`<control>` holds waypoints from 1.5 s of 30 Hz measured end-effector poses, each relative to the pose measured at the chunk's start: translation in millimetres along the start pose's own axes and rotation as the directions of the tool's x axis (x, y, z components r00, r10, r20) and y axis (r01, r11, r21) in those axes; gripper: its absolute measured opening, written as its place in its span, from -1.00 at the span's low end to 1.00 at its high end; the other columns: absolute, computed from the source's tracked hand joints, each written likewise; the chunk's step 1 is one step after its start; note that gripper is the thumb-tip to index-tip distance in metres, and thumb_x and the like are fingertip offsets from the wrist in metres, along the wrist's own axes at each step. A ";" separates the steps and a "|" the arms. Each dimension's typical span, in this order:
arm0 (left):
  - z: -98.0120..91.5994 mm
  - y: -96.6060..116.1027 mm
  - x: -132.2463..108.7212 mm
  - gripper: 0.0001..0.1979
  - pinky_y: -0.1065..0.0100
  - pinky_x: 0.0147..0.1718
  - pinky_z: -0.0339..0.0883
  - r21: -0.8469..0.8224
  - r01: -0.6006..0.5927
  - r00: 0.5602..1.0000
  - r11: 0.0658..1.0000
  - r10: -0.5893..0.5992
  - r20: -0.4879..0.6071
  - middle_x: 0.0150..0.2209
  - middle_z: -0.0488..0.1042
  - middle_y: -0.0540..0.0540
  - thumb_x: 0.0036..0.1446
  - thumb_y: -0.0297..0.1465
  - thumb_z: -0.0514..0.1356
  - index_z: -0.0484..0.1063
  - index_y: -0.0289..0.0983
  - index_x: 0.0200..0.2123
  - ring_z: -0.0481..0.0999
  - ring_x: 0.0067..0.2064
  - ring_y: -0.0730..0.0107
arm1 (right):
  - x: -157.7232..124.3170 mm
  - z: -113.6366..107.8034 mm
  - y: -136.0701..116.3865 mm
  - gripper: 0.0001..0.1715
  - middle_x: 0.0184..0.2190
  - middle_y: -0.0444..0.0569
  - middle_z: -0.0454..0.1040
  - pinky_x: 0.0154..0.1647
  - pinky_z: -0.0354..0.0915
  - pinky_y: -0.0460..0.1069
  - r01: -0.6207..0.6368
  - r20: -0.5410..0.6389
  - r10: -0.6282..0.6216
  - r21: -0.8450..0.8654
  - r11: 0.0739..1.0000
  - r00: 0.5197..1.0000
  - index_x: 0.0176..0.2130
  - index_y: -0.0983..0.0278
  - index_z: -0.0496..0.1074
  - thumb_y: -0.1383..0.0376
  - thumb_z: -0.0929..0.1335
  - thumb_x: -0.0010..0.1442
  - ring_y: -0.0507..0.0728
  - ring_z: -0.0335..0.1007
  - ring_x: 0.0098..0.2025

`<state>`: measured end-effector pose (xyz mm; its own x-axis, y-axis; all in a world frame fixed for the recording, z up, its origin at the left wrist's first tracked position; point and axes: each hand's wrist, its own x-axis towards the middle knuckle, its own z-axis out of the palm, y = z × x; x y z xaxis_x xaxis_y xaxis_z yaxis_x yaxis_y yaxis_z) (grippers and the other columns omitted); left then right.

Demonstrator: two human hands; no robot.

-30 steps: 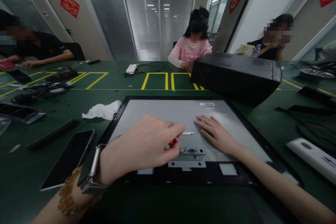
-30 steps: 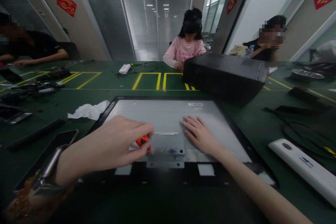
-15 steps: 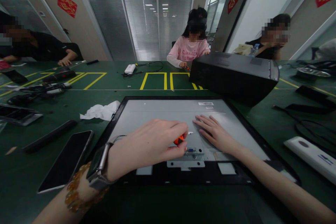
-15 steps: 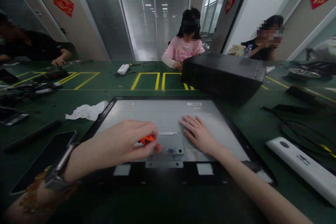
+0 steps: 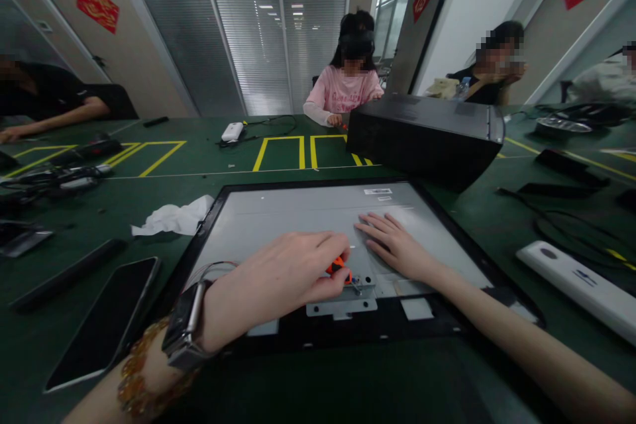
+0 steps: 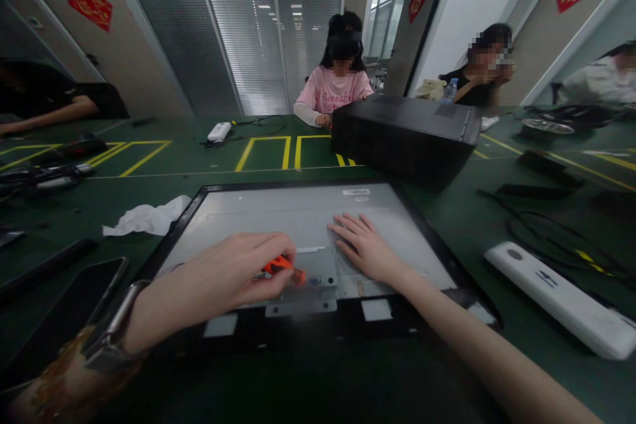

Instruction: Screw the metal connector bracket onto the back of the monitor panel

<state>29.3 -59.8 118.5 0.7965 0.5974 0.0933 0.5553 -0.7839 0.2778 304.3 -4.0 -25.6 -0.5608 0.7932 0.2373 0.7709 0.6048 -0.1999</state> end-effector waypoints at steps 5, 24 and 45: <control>2.1 0.4 3.3 -0.96 0.41 -0.46 0.17 0.009 -0.017 1.000 1.000 0.017 0.008 -0.36 0.41 0.01 0.24 -0.43 0.12 0.29 -0.26 -0.25 0.40 -0.42 0.44 | -1.0 -2.4 1.0 -0.51 0.29 0.01 0.18 0.29 -0.04 0.33 -0.002 -0.003 0.002 0.002 1.000 1.000 0.24 0.13 0.20 0.19 0.14 0.36 0.23 0.02 0.33; -2.8 8.4 0.9 -0.96 0.39 -0.43 0.19 0.024 -0.060 0.998 0.998 0.060 0.034 -0.34 0.43 0.00 0.21 -0.46 0.07 0.29 -0.25 -0.26 0.41 -0.40 0.41 | -1.1 -4.7 -0.5 -0.51 0.28 0.00 0.19 0.28 -0.03 0.33 -0.006 -0.002 0.006 0.007 1.000 1.000 0.24 0.11 0.20 0.19 0.15 0.36 0.24 0.02 0.32; -7.8 27.5 -2.6 -0.93 0.38 -0.45 0.19 0.094 -0.089 0.994 0.992 0.083 0.068 -0.28 0.45 -0.01 0.18 -0.45 0.12 0.33 -0.25 -0.23 0.42 -0.35 0.40 | -0.7 -1.5 0.1 -0.51 0.29 0.01 0.19 0.29 -0.04 0.31 -0.009 0.010 0.009 -0.009 1.000 1.000 0.24 0.12 0.21 0.19 0.15 0.35 0.23 0.02 0.32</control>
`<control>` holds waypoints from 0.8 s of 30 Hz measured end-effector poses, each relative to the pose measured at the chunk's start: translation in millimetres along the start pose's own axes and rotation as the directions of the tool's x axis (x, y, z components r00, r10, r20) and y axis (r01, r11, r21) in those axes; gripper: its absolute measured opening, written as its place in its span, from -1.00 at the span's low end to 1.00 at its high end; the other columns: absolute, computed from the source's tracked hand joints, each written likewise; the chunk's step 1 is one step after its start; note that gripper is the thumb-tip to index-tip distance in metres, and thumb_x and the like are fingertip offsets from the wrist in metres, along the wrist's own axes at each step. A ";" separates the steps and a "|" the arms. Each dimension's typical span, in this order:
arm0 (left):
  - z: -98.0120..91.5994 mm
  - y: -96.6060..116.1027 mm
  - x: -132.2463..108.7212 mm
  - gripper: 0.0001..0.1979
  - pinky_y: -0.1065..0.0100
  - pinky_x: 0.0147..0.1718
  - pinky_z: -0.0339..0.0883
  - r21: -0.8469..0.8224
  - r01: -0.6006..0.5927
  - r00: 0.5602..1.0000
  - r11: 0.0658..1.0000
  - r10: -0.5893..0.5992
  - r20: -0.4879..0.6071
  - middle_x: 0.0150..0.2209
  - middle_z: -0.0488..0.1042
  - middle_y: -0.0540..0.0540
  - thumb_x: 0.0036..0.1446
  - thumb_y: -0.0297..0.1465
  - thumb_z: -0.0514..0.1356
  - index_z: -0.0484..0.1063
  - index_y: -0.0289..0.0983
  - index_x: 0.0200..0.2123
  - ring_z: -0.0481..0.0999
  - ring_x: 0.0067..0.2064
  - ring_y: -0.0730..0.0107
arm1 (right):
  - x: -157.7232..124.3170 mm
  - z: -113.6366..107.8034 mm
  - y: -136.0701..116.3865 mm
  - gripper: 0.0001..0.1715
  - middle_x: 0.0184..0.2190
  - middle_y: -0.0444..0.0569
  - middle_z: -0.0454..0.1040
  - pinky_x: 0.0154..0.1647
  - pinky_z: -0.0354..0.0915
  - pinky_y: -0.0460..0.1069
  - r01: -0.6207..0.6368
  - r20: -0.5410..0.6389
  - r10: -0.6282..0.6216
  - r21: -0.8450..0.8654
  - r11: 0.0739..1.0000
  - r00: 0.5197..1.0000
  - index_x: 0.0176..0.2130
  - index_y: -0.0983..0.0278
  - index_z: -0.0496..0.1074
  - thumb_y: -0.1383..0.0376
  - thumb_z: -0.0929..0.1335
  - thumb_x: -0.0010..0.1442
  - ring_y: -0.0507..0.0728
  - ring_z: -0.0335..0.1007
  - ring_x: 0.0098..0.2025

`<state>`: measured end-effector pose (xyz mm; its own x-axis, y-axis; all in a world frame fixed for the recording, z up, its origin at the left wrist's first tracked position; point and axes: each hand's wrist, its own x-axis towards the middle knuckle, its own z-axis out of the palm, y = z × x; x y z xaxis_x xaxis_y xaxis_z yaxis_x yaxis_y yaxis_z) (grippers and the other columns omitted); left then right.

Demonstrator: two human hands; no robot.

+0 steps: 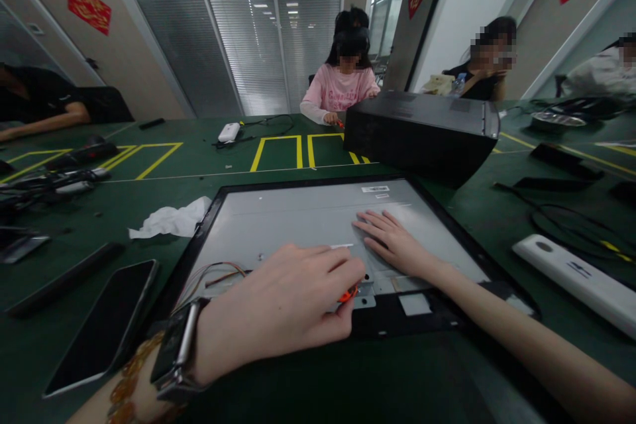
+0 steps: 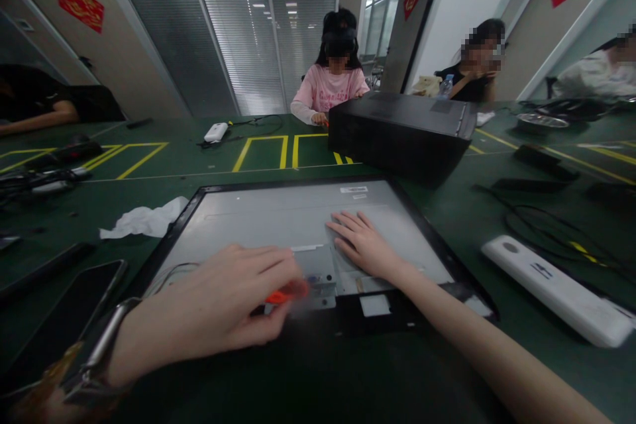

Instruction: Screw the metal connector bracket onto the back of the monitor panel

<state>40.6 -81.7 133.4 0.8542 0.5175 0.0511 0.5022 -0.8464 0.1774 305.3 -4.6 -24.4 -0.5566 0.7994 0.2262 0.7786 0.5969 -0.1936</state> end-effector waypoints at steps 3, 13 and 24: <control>1.5 -5.8 1.4 -0.84 0.38 -0.49 0.14 0.036 0.051 0.998 0.998 -0.049 -0.044 -0.35 0.44 0.00 0.27 -0.28 0.10 0.31 -0.26 -0.24 0.41 -0.41 0.40 | -0.2 -1.5 -1.9 -0.51 0.28 0.01 0.20 0.29 -0.03 0.32 -0.002 -0.015 0.002 0.013 1.000 1.000 0.23 0.12 0.22 0.19 0.15 0.35 0.23 0.03 0.32; 5.0 -15.4 1.0 -0.90 0.37 -0.49 0.15 0.022 0.068 0.996 0.997 -0.066 -0.067 -0.21 0.39 -0.06 0.24 -0.42 0.05 0.27 -0.27 -0.17 0.37 -0.43 0.43 | 0.6 -4.0 -4.6 -0.50 0.28 0.02 0.20 0.28 -0.03 0.33 0.001 -0.010 0.000 0.019 1.000 1.000 0.24 0.13 0.20 0.19 0.16 0.35 0.23 0.04 0.32; 5.7 -12.8 2.5 -0.73 0.37 -0.49 0.14 -0.077 0.077 0.996 0.994 -0.080 -0.037 -0.39 0.43 0.00 0.33 -0.16 0.01 0.27 -0.25 -0.22 0.40 -0.44 0.39 | 0.1 -2.6 -4.0 -0.51 0.28 0.00 0.20 0.28 -0.02 0.33 -0.003 -0.019 0.004 0.009 1.000 1.000 0.23 0.11 0.21 0.21 0.16 0.35 0.23 0.03 0.32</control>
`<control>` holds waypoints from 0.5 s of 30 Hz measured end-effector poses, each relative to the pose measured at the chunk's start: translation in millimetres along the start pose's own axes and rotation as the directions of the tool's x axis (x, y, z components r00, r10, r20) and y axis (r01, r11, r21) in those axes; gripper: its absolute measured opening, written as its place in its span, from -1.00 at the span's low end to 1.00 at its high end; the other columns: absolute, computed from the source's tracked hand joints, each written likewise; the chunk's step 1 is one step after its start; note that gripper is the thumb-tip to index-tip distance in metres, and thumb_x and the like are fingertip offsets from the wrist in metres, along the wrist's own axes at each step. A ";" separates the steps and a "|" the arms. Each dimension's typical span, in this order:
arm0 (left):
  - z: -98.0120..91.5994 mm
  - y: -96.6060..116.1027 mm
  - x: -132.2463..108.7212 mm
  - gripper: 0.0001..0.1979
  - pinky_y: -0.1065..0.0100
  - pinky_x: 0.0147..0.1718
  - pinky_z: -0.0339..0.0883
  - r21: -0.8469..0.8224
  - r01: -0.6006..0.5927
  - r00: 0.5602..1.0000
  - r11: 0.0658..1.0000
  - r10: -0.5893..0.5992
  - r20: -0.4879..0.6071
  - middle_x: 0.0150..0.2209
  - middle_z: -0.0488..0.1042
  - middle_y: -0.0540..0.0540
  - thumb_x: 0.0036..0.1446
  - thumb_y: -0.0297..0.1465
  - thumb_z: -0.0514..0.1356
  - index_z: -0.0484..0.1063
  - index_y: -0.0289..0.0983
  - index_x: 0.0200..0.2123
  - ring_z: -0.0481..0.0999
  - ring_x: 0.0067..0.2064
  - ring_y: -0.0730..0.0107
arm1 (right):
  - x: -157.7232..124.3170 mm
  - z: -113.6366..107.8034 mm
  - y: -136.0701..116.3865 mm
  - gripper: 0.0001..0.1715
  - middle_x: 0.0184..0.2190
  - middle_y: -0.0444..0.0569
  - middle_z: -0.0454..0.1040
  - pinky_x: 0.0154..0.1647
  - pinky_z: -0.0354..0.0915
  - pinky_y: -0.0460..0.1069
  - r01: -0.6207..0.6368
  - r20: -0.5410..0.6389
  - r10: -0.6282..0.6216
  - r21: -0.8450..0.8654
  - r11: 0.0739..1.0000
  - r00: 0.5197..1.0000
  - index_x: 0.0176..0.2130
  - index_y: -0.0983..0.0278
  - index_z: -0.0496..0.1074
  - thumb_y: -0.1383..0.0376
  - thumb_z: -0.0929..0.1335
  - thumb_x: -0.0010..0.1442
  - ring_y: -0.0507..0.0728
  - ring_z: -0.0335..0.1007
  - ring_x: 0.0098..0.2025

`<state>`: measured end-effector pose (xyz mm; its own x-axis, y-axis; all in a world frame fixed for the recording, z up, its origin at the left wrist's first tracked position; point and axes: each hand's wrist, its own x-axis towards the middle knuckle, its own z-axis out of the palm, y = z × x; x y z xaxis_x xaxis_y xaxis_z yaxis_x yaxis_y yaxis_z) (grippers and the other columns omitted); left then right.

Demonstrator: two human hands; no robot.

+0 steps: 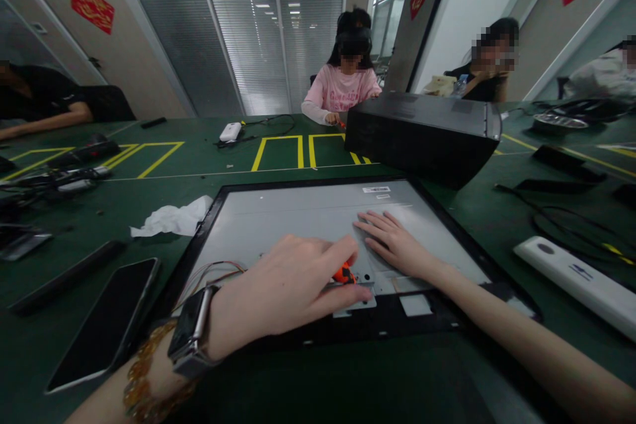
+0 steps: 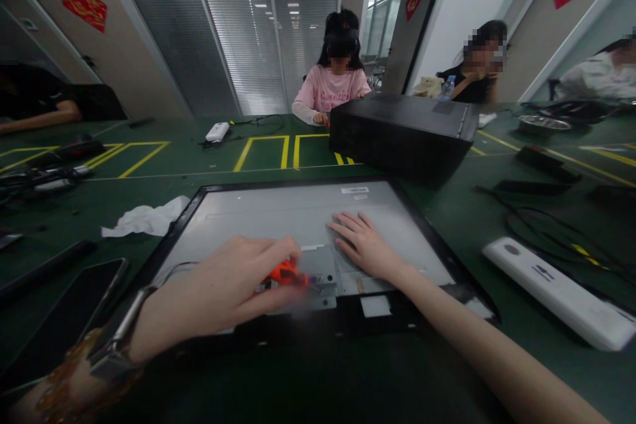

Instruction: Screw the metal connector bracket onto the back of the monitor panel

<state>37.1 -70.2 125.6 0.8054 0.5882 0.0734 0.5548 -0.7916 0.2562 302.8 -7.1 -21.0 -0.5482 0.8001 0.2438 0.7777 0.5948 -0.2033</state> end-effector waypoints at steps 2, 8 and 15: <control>1.8 -2.9 0.7 -0.73 0.38 -0.52 0.10 0.036 0.027 1.000 0.999 -0.027 0.000 -0.48 0.40 0.03 0.36 -0.18 -0.03 0.27 -0.26 -0.22 0.39 -0.48 0.39 | 0.4 -0.2 0.1 -0.52 0.27 0.01 0.21 0.28 -0.02 0.33 -0.001 0.009 0.001 -0.004 1.000 1.000 0.23 0.12 0.22 0.20 0.15 0.35 0.22 0.04 0.32; -1.6 -4.5 -1.9 -0.94 0.37 -0.47 0.11 0.017 -0.013 1.000 1.000 0.013 -0.008 -0.32 0.43 -0.01 0.26 -0.43 0.02 0.25 -0.25 -0.22 0.37 -0.43 0.41 | 0.8 0.2 0.4 -0.50 0.28 0.01 0.19 0.28 -0.04 0.34 0.010 0.010 -0.010 0.007 1.000 1.000 0.24 0.12 0.20 0.19 0.15 0.35 0.23 0.02 0.32; -10.2 -1.1 -5.5 -0.86 0.36 -0.38 0.22 -0.021 -0.012 0.999 1.000 0.013 0.046 -0.19 0.36 -0.05 0.18 -0.48 0.03 0.27 -0.24 -0.17 0.36 -0.33 0.36 | 2.0 0.1 -1.1 -0.50 0.29 0.00 0.18 0.29 -0.04 0.32 0.001 0.012 -0.001 0.013 1.000 1.000 0.24 0.11 0.20 0.18 0.15 0.35 0.23 0.02 0.32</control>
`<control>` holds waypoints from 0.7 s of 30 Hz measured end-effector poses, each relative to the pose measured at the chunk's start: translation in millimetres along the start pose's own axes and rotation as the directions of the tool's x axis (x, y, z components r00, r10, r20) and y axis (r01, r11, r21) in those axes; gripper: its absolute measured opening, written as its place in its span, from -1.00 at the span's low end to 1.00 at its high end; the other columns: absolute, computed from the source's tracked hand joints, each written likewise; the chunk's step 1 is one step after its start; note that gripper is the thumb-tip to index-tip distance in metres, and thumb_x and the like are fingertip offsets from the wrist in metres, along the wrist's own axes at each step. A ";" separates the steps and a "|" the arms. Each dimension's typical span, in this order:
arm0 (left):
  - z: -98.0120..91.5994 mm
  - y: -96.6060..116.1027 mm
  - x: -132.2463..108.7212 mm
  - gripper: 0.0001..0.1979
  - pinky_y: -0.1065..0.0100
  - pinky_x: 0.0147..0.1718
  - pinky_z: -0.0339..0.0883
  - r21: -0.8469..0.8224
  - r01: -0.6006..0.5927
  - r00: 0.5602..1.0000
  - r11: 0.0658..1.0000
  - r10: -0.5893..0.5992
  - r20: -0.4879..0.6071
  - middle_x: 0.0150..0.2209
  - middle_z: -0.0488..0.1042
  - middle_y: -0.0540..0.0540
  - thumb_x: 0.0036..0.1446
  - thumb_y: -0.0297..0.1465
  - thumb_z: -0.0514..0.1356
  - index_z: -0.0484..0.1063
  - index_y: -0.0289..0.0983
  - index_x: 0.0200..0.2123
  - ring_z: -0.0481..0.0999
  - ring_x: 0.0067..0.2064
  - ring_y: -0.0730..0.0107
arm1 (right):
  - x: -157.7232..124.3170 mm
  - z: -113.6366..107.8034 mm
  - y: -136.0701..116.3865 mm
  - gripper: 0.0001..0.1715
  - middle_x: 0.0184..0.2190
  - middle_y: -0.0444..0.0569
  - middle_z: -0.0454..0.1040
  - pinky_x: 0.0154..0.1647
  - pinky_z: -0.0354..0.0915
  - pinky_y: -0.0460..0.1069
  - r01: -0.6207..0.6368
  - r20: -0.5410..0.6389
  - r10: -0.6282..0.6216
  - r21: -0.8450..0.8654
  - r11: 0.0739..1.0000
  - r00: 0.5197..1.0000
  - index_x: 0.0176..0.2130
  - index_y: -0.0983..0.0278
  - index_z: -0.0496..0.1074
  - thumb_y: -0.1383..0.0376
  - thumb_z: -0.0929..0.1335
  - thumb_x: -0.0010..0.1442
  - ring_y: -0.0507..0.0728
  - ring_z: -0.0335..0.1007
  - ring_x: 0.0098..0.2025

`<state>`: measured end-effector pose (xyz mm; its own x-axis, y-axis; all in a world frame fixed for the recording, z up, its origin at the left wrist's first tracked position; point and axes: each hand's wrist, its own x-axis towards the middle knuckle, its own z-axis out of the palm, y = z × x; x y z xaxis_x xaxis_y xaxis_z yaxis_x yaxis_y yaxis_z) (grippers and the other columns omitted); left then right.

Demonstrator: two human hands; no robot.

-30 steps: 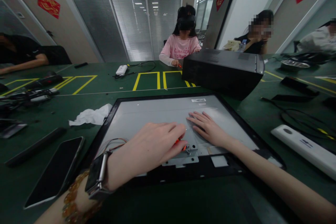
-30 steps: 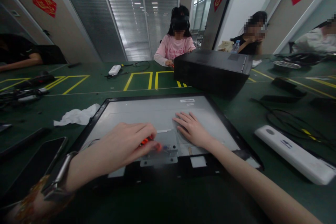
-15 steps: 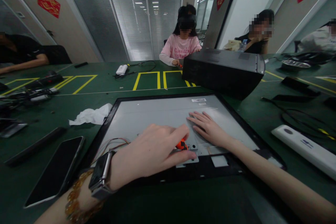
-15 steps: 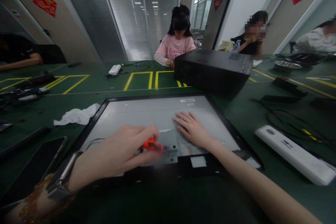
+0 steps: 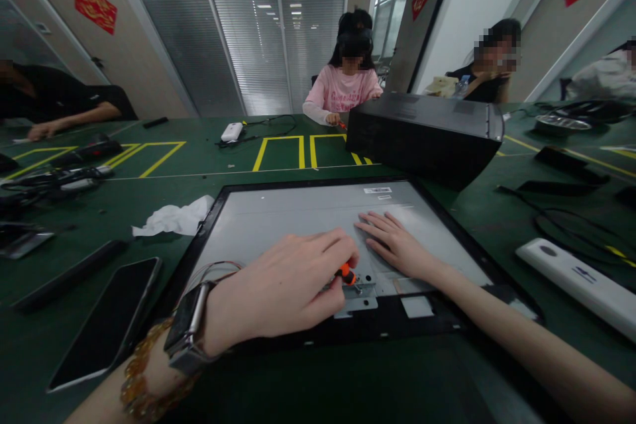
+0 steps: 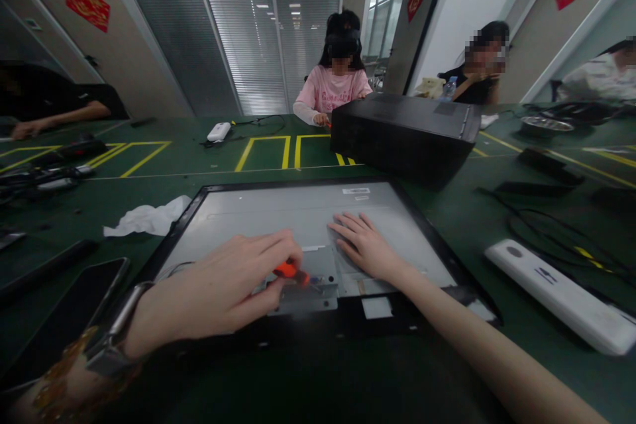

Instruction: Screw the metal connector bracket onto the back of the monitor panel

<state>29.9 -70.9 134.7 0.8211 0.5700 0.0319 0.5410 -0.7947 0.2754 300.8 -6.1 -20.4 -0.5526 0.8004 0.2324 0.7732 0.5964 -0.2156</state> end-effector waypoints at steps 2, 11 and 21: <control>-1.1 0.9 -0.9 -0.85 0.36 -0.39 0.22 0.012 0.019 1.000 1.000 -0.019 0.016 -0.15 0.33 -0.06 0.19 -0.47 0.01 0.26 -0.24 -0.16 0.35 -0.36 0.39 | 0.1 0.7 0.5 -0.50 0.28 -0.01 0.19 0.29 -0.04 0.32 0.002 -0.004 -0.002 -0.002 1.000 1.000 0.24 0.11 0.20 0.18 0.16 0.35 0.23 0.02 0.32; 4.6 -3.4 -0.1 -0.85 0.35 -0.52 0.09 0.125 0.048 0.998 0.991 -0.044 -0.038 -0.16 0.29 -0.06 0.25 -0.45 -0.05 0.24 -0.27 -0.15 0.22 -0.51 0.48 | 0.8 0.6 -0.3 -0.50 0.29 0.00 0.18 0.29 -0.04 0.34 0.005 0.002 -0.005 -0.016 1.000 1.000 0.25 0.12 0.19 0.16 0.15 0.36 0.24 0.02 0.32; 9.4 -9.5 3.1 -0.84 0.37 -0.52 0.03 0.145 0.010 0.999 0.989 -0.003 -0.048 -0.33 0.41 0.03 0.36 -0.30 -0.01 0.25 -0.24 -0.23 0.34 -0.46 0.45 | 0.3 0.4 -0.6 -0.50 0.29 0.00 0.18 0.29 -0.04 0.33 0.010 0.002 -0.010 -0.009 1.000 1.000 0.25 0.12 0.19 0.19 0.15 0.36 0.24 0.02 0.32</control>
<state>28.9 -63.5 123.2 0.8097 0.5818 0.0769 0.5699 -0.8108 0.1338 300.1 -6.2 -20.6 -0.5607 0.7946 0.2329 0.7705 0.6037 -0.2046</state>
